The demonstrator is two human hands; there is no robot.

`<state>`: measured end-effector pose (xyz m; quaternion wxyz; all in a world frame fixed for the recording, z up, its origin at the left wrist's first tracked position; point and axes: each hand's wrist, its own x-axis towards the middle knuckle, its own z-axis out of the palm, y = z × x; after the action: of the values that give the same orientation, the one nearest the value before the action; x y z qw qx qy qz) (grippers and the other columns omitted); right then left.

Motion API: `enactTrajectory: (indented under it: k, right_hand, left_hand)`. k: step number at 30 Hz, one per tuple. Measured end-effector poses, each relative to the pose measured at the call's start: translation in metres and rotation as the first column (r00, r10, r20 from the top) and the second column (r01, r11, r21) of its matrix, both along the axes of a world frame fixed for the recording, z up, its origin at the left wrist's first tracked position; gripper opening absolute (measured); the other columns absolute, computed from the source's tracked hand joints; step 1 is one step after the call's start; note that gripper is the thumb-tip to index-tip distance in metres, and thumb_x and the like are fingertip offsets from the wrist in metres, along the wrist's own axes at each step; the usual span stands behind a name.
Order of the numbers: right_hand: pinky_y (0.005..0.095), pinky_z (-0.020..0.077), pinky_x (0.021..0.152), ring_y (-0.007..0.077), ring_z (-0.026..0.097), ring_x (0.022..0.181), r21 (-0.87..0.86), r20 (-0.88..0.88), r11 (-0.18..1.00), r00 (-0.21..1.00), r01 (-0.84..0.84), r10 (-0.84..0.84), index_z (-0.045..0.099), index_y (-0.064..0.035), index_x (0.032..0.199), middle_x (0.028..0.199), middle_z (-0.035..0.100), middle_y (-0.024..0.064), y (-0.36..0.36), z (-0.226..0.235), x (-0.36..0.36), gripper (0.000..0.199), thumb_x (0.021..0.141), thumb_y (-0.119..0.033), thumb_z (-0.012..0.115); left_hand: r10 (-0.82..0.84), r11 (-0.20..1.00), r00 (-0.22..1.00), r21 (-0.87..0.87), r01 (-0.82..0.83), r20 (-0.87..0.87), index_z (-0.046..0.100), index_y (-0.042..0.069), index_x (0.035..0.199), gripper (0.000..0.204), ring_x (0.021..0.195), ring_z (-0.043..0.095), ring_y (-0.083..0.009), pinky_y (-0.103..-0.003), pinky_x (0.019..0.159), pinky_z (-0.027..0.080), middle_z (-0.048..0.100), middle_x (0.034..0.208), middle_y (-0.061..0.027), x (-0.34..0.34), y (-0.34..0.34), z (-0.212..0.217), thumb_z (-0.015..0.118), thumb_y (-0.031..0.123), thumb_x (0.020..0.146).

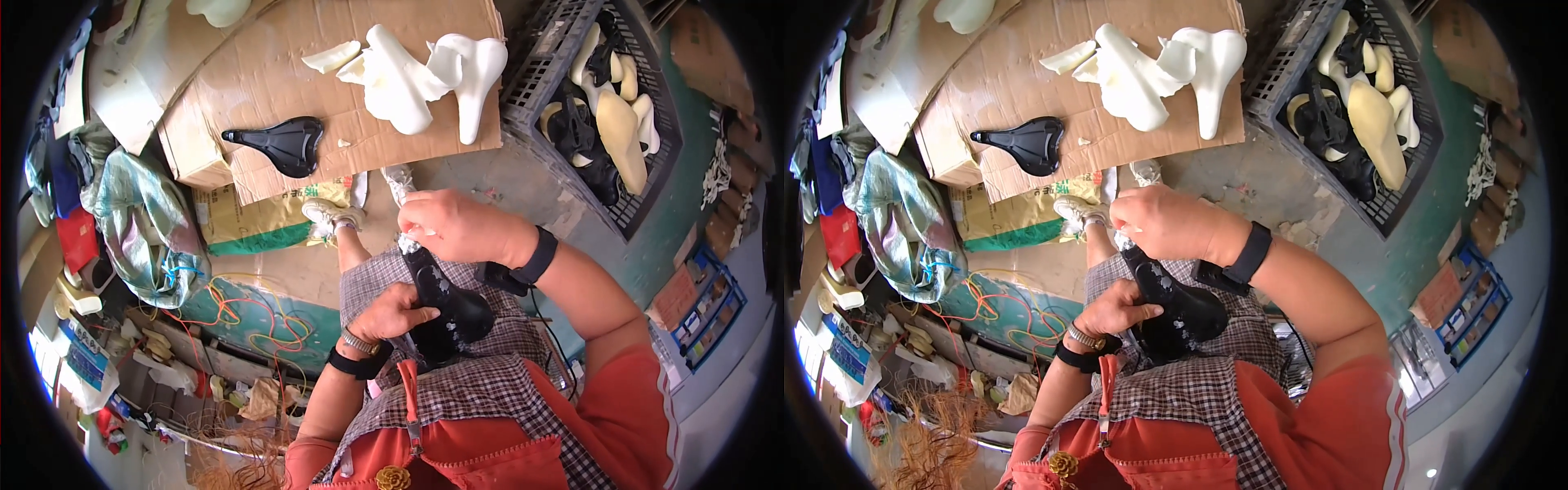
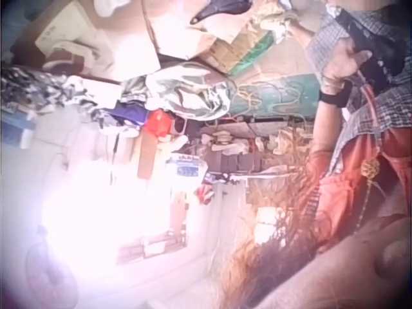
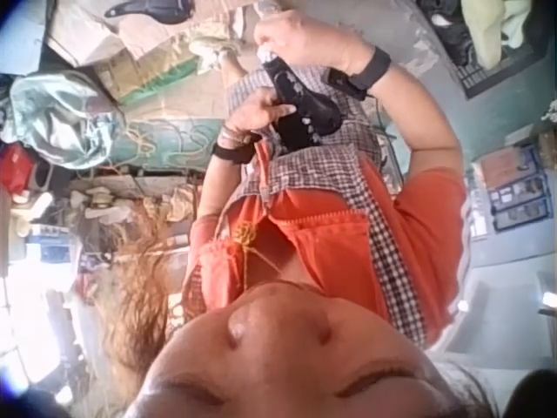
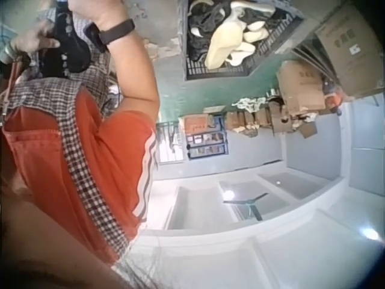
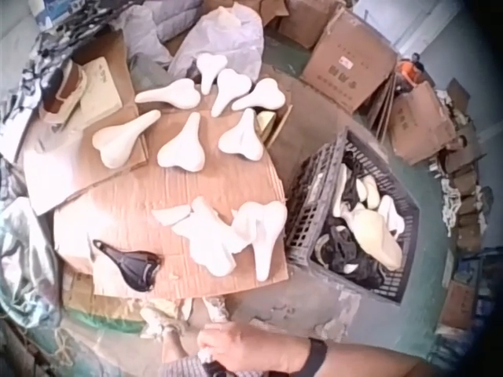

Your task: Assembling the foam padding onto the plastic bases of bicycle seats in a workshop.

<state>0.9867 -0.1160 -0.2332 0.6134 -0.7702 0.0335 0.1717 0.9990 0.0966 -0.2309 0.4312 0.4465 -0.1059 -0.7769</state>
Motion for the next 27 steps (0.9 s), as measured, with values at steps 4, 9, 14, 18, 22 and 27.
enactTrajectory:
  k: [4,9,14,18,22,27]
  right_hand:
    - [0.036,0.0453,0.061,0.0321,0.058,0.068,0.074,-0.127,0.997,0.992,0.009,0.0,0.052,0.0005,0.08,0.073,0.056,0.015,-0.004,-0.003,-0.009,0.008,0.074,-0.002,0.057]
    - [0.0365,0.0461,0.058,0.0319,0.058,0.064,0.103,-0.152,0.991,0.986,0.085,-0.069,0.052,-0.0003,0.08,0.07,0.056,0.0146,-0.01,0.004,-0.023,0.011,0.071,-0.001,0.058]
    - [0.0385,0.0479,0.058,0.0307,0.055,0.06,-0.098,-0.021,0.994,0.999,-0.038,0.036,0.049,-0.0036,0.072,0.068,0.054,0.0116,0.02,0.017,-0.075,0.008,0.071,-0.003,0.057]
    - [0.0279,0.0472,0.065,0.013,0.057,0.069,0.034,-0.396,0.943,0.87,0.332,-0.292,0.052,-0.0033,0.079,0.075,0.057,0.0028,0.0,0.023,-0.085,0.005,0.078,-0.002,0.057]
    - [0.0266,0.0471,0.069,0.0109,0.056,0.075,0.182,-0.09,0.9,0.918,0.396,-0.386,0.052,-0.0025,0.081,0.078,0.056,0.0037,-0.004,-0.006,-0.037,0.006,0.078,-0.001,0.056]
    - [0.0313,0.0467,0.066,0.0185,0.057,0.071,0.107,-0.223,0.952,0.94,0.288,-0.259,0.051,-0.0019,0.083,0.076,0.056,0.0079,0.015,-0.004,-0.016,0.009,0.075,0.002,0.054]
  left_hand:
    - [-0.083,0.996,0.993,-0.028,0.085,0.08,0.062,-0.001,0.082,0.013,0.059,0.045,-0.0062,-0.026,0.053,0.041,0.054,0.061,0.0011,-0.003,0.0,-0.002,0.065,0.011,0.082]
    - [-0.065,0.996,0.995,-0.053,0.07,0.08,0.061,-0.001,0.078,0.014,0.056,0.042,-0.0062,-0.026,0.049,0.037,0.05,0.058,0.0018,-0.006,-0.007,-0.001,0.067,0.012,0.081]
    - [0.172,0.976,0.983,0.143,-0.162,-0.059,0.062,0.0,0.082,0.011,0.058,0.044,-0.004,-0.023,0.051,0.037,0.052,0.063,0.006,-0.001,0.007,-0.007,0.065,0.011,0.083]
    - [0.103,0.994,0.993,0.03,-0.101,-0.056,0.063,-0.001,0.086,0.01,0.063,0.047,-0.0036,-0.022,0.054,0.041,0.056,0.068,0.0058,0.008,0.01,0.001,0.063,0.009,0.085]
    - [0.099,0.995,0.992,0.025,-0.097,-0.083,0.063,-0.002,0.092,0.012,0.069,0.05,-0.0046,-0.022,0.061,0.044,0.059,0.075,0.0048,0.005,0.003,-0.004,0.063,0.008,0.086]
    - [0.116,0.993,0.979,0.029,-0.113,-0.165,0.062,-0.002,0.096,0.013,0.072,0.051,-0.0045,-0.022,0.063,0.044,0.06,0.078,0.0046,0.0,0.007,-0.008,0.062,0.006,0.086]
